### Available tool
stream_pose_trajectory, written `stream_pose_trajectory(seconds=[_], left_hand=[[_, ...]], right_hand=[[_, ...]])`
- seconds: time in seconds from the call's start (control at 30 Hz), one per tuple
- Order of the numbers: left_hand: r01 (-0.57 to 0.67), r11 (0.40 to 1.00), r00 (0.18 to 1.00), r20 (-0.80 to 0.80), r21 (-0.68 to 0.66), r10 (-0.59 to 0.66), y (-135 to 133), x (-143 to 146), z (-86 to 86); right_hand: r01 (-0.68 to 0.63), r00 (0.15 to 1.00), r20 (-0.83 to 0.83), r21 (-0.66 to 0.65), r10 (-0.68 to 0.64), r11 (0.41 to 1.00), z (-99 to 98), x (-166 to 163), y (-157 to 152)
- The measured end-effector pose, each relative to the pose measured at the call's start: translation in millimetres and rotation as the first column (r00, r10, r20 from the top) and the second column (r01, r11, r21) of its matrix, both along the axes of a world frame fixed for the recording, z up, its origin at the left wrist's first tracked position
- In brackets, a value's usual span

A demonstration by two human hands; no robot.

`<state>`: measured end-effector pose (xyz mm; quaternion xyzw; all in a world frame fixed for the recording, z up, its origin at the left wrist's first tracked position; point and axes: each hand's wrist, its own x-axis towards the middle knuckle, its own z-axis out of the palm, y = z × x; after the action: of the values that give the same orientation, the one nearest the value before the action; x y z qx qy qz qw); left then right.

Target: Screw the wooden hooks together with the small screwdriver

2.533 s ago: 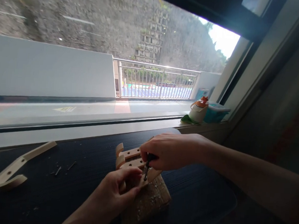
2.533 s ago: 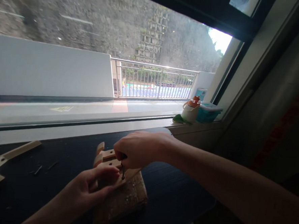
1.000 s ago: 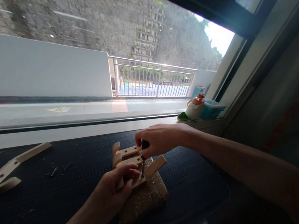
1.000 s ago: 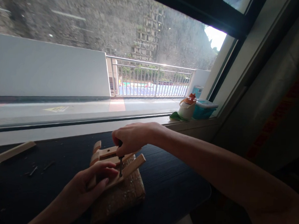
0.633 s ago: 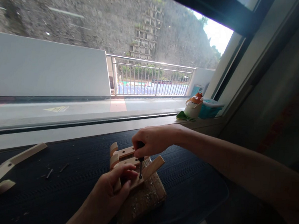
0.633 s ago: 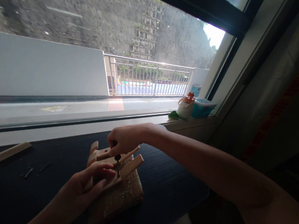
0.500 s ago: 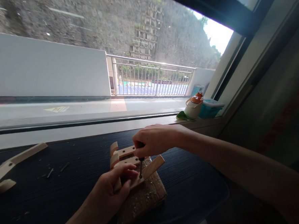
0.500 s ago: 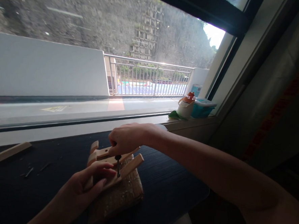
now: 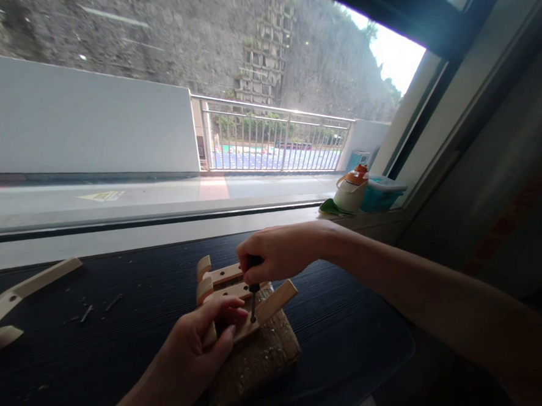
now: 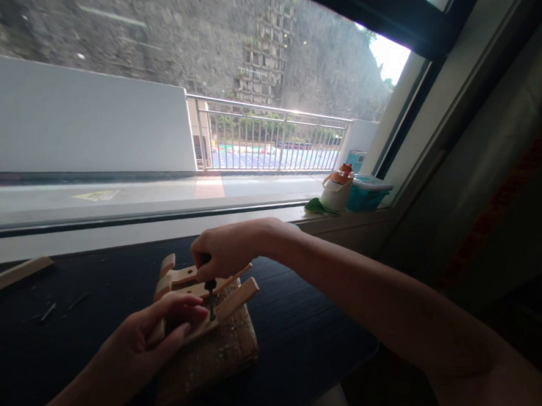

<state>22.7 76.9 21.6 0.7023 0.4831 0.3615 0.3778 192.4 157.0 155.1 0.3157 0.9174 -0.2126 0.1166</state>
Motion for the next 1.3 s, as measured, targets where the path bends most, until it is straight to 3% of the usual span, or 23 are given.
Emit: stream_pose_trajectory(seconds=[0.3,0.47,0.77,1.03,1.3], left_hand=[[-0.014,1.000,1.000,0.015,0.017,0.014,-1,0,0.7],[-0.003,1.000,1.000,-0.022,0.019,0.003,0,0,-1.9],[-0.015,0.999,1.000,-0.011,0.040,0.016,0,-1,-6.1],[-0.022,1.000,0.999,0.029,-0.011,0.023,0,1,-2.2],[-0.021,1.000,0.999,0.026,-0.021,0.022,1,1,-3.1]], right_hand=[[-0.027,0.999,0.028,0.263,0.020,0.964,9.3,-1,-16],[-0.114,0.992,-0.026,0.198,0.122,0.974,12.5,1,-13],[-0.056,0.998,0.008,0.191,0.055,0.980,6.1,3,-7],[-0.098,0.995,0.036,0.235,0.092,0.967,17.3,1,-20],[-0.107,0.994,-0.001,0.158,0.108,0.982,7.9,4,-10]])
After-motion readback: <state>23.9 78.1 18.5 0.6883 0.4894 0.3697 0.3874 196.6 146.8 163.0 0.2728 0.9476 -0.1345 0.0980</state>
